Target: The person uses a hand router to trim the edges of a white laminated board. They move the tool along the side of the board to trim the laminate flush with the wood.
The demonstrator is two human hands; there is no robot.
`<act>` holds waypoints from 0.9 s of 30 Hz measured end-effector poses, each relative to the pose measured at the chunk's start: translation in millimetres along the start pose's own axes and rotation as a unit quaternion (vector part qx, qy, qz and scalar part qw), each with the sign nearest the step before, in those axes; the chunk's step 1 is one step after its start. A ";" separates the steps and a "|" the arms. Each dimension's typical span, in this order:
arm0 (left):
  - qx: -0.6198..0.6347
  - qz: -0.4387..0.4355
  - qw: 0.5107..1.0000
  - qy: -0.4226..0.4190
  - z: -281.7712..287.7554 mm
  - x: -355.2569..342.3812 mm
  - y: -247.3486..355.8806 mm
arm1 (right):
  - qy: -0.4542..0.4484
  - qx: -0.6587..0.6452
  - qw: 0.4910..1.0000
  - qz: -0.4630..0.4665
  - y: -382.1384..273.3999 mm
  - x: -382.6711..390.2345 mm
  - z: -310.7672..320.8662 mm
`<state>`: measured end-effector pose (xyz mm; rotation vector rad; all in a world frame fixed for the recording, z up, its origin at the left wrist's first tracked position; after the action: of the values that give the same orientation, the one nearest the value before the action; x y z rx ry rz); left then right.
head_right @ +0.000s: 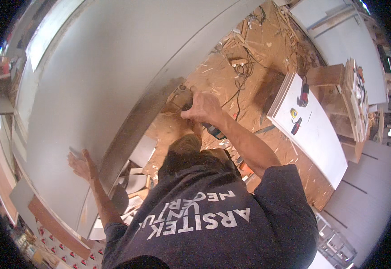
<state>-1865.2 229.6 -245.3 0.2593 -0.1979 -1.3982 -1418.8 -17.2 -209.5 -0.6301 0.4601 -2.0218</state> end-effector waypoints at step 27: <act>0.088 -0.034 0.993 -0.066 4.7 -2.1 11.8 | -0.029 -0.032 0.999 0.000 -174.9 91.3 -151.7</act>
<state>-1855.8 233.2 -237.2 0.3216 -0.4256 -1.4688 -1667.1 -0.1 -211.6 -0.7259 0.4922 -1.9888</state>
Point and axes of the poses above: each hand's wrist, its own x-axis away from the middle knuckle, its own z-axis out of the back of the hand, y = z × x, the point moved 1 cm from there along -x, towards the middle knuckle, and after that the axes turned 11 degrees about z, right-handed, at the moved point
